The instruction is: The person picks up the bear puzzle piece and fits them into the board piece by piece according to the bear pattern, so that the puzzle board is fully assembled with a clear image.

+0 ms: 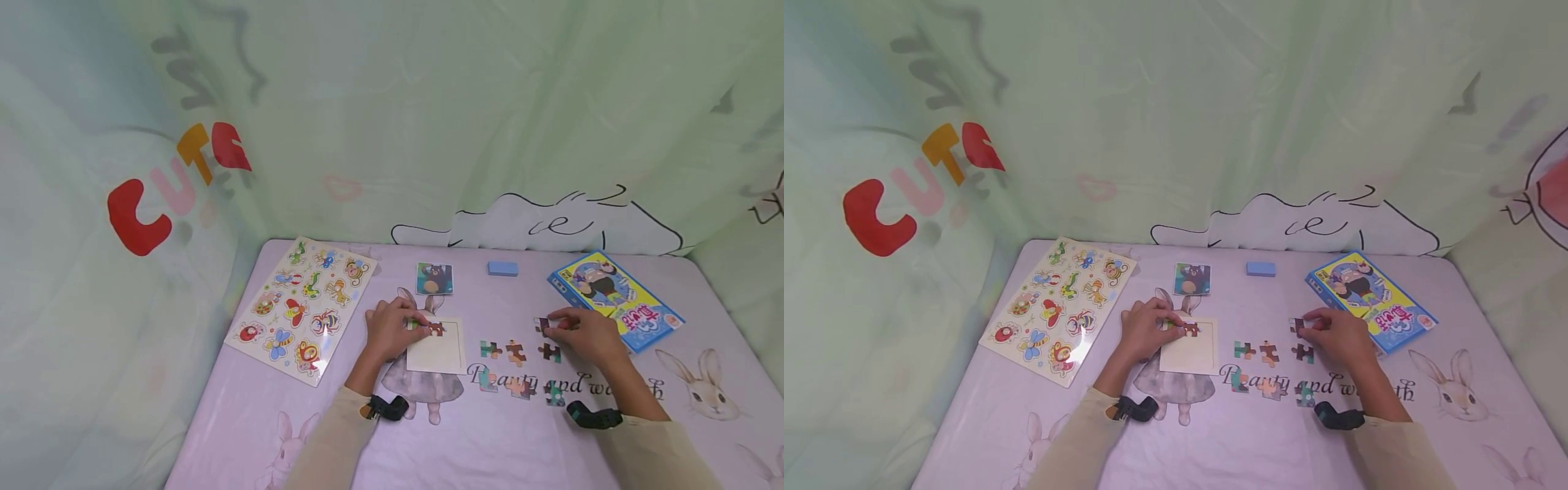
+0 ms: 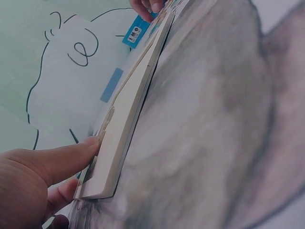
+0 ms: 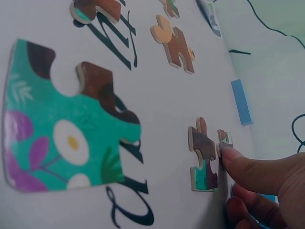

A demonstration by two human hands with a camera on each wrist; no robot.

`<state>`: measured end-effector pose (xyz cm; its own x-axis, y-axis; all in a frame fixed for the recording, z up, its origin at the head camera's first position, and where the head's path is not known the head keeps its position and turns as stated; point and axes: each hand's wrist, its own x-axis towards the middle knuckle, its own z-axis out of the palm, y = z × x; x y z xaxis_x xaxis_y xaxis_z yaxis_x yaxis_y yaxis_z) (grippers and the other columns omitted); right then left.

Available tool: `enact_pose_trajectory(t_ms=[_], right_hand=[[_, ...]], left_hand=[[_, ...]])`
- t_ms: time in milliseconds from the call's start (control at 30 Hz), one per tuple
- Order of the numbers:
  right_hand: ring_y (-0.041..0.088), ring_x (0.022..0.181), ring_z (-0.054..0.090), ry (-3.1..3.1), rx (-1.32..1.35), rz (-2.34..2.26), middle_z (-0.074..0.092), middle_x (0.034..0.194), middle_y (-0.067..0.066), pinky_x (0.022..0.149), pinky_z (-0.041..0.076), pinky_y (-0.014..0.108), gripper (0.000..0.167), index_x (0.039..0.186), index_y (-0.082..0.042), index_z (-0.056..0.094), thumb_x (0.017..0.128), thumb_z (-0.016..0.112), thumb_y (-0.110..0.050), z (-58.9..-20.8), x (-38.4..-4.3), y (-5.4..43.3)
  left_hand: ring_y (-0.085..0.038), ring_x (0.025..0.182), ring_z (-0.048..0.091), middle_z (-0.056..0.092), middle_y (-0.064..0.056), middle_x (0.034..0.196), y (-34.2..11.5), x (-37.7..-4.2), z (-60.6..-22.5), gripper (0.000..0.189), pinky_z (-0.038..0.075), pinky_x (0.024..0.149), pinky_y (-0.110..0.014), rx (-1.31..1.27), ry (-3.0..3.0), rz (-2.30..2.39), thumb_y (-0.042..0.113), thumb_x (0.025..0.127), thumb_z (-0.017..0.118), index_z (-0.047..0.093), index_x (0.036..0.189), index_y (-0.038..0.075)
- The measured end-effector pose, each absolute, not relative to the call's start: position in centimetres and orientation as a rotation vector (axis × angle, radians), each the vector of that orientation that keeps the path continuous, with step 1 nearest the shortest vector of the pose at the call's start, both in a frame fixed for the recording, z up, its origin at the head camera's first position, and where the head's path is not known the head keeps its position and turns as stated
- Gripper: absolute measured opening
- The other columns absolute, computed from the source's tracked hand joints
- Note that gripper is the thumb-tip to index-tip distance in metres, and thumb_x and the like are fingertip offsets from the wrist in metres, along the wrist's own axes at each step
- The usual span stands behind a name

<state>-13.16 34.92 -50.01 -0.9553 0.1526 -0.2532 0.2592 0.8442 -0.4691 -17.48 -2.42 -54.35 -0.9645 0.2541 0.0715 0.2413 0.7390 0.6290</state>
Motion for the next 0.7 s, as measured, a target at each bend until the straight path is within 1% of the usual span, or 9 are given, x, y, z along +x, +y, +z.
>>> enact_pose_trajectory(t_ms=[400,533,700], right_hand=[[0.031,0.091,0.055,2.818,0.316,-0.789,0.066,0.101,0.016,0.069,0.04,0.039,0.041,0.124,-0.007,0.068,0.091,0.077,-0.03,-50.6,-13.18,35.03],[0.033,0.092,0.056,2.814,0.318,-0.805,0.066,0.104,0.019,0.07,0.041,0.04,0.042,0.123,-0.006,0.067,0.09,0.077,-0.03,-50.83,-13.23,35.16],[0.036,0.096,0.058,2.806,0.314,-0.828,0.067,0.11,0.023,0.072,0.045,0.04,0.041,0.122,-0.005,0.063,0.09,0.077,-0.027,-50.87,-13.28,35.32]], left_hand=[[-0.019,0.098,0.05,0.065,0.009,0.11,-2.37,-17.39,-54.18,0.008,0.028,0.083,-0.043,0.408,2.898,1.069,0.041,0.083,0.083,0.081,0.086,0.033],[-0.018,0.098,0.05,0.065,0.01,0.109,-2.35,-17.4,-54.32,0.008,0.028,0.082,-0.042,0.397,2.902,1.059,0.041,0.083,0.083,0.081,0.086,0.034],[-0.018,0.098,0.05,0.065,0.01,0.108,-2.35,-17.41,-54.45,0.007,0.028,0.082,-0.042,0.392,2.905,1.059,0.041,0.083,0.083,0.081,0.086,0.035]])
